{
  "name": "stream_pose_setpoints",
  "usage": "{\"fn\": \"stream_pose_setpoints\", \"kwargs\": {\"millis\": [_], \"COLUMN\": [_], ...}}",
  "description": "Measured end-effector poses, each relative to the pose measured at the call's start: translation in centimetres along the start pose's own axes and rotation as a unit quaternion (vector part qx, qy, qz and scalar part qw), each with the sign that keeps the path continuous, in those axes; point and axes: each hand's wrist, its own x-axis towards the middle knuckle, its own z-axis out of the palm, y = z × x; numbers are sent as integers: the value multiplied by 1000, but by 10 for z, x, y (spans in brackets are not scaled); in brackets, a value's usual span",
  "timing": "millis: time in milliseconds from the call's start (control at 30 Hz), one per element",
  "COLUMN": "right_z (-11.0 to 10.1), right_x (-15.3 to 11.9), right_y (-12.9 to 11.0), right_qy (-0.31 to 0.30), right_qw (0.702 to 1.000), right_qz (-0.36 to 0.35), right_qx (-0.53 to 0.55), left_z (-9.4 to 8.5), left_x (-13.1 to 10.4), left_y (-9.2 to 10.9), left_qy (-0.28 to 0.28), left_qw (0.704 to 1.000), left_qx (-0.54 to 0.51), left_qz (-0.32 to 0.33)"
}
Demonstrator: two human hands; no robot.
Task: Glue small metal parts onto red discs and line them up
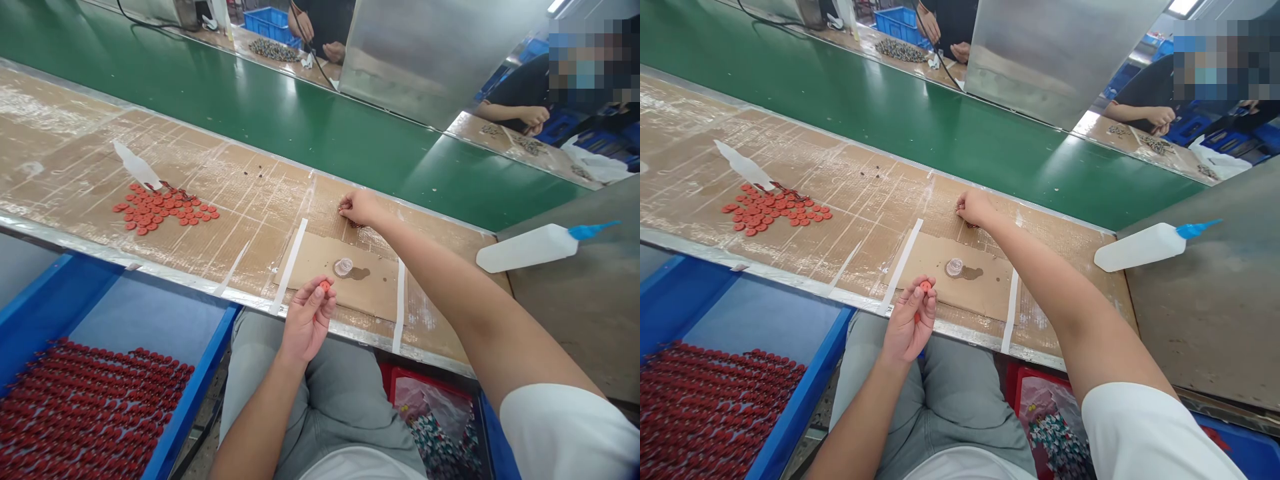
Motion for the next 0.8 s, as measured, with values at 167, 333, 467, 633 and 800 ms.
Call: {"fn": "stream_pose_setpoints", "kwargs": {"millis": [167,333,467,633,800], "right_z": [-3,-9,-6,9,24], "right_x": [-8,-48,-106,-164,-183], "right_y": [-1,2,5,0,-11], "right_qy": [-43,60,143,180,245], "right_qw": [998,989,944,892,911], "right_qz": [-33,-73,-31,22,-29], "right_qx": [-30,113,295,414,332], "left_z": [1,1,0,0,1], "left_x": [-1,-2,-3,-1,0], "left_y": [0,2,4,1,-3], "left_qy": [2,-9,-15,-18,-14], "left_qw": [1000,1000,1000,1000,1000], "left_qx": [5,7,6,17,24], "left_qz": [-1,9,13,13,15]}}
